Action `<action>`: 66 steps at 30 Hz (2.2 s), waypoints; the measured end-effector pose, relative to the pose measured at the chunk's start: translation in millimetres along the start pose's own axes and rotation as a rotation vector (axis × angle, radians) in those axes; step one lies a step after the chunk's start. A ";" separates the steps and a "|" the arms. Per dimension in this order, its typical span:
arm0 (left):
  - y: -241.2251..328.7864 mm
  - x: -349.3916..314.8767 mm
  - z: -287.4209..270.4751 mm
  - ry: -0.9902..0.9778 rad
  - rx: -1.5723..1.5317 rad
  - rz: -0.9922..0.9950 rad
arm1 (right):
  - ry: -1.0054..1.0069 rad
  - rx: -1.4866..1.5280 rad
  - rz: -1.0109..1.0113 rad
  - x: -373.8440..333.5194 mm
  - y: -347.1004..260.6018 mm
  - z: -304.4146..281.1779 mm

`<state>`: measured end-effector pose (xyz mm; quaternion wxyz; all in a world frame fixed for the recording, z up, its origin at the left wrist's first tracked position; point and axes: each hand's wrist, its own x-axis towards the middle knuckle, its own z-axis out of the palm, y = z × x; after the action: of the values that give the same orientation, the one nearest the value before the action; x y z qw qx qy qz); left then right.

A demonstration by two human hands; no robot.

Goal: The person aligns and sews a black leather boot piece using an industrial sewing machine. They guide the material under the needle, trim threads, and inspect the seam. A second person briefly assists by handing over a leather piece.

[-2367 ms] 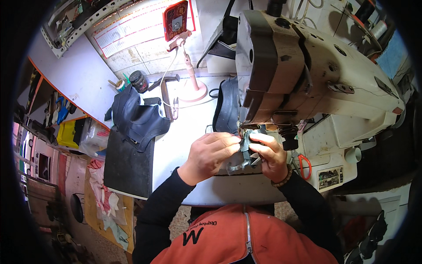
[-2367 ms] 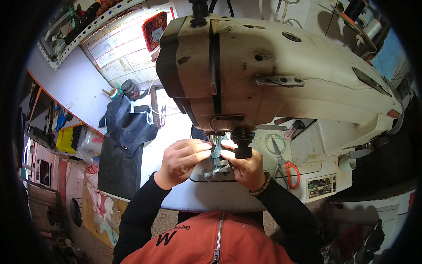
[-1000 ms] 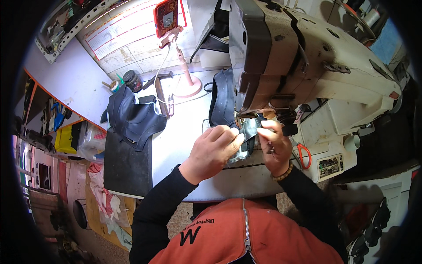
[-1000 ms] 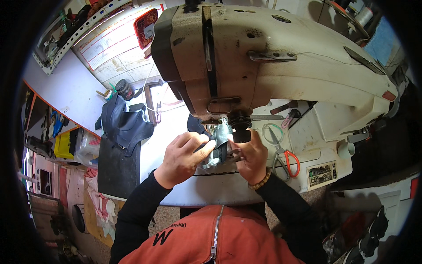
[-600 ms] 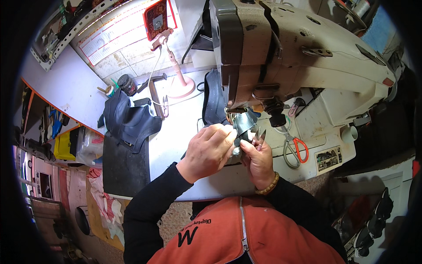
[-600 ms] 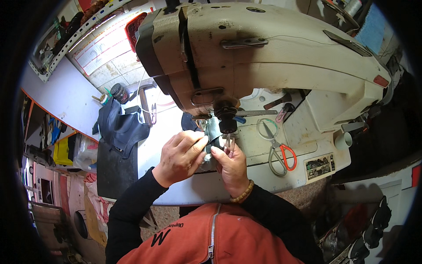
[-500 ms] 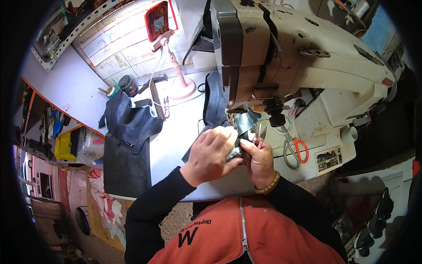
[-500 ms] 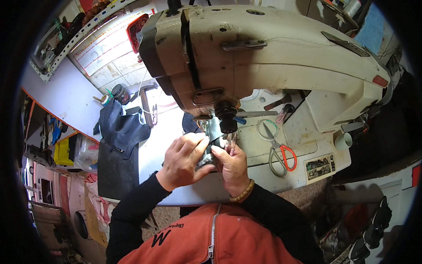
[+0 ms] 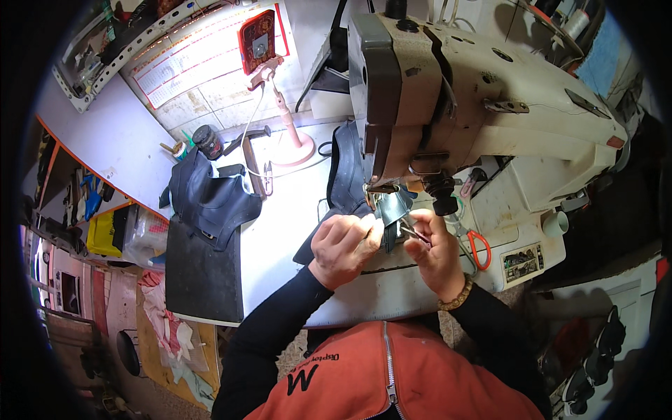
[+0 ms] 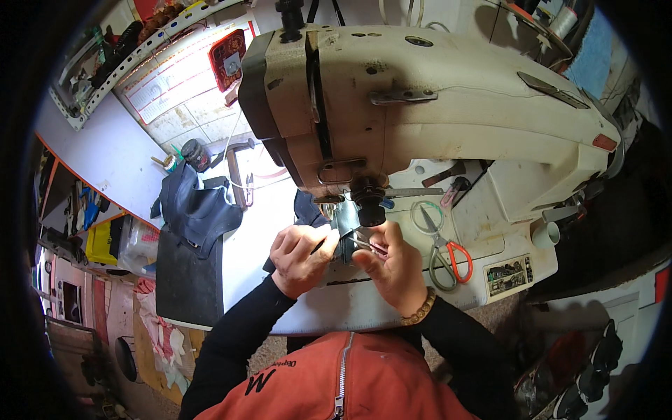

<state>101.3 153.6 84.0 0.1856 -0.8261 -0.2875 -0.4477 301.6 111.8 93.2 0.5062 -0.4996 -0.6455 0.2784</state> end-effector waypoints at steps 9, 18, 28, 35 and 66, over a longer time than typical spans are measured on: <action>-2.6 7.9 -10.2 -0.066 -0.001 0.034 | 0.081 0.392 0.157 39.0 18.4 5.5; -0.4 3.2 -6.2 -0.031 0.023 0.010 | -0.008 0.745 0.633 42.5 20.4 9.2; -0.8 3.3 -5.2 -0.035 -0.017 0.029 | 0.068 0.884 0.608 58.2 31.5 8.8; -3.1 -0.4 -3.4 -0.049 -0.088 0.021 | 0.176 0.997 0.625 59.9 65.9 21.6; 3.1 2.5 -3.6 0.040 -0.099 -0.104 | -0.051 -0.656 -0.517 26.4 -20.8 -20.0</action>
<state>102.1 149.9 87.8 0.1265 -0.8092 -0.3038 -0.4868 313.0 126.1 127.7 0.3573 -0.4488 -0.8164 -0.0662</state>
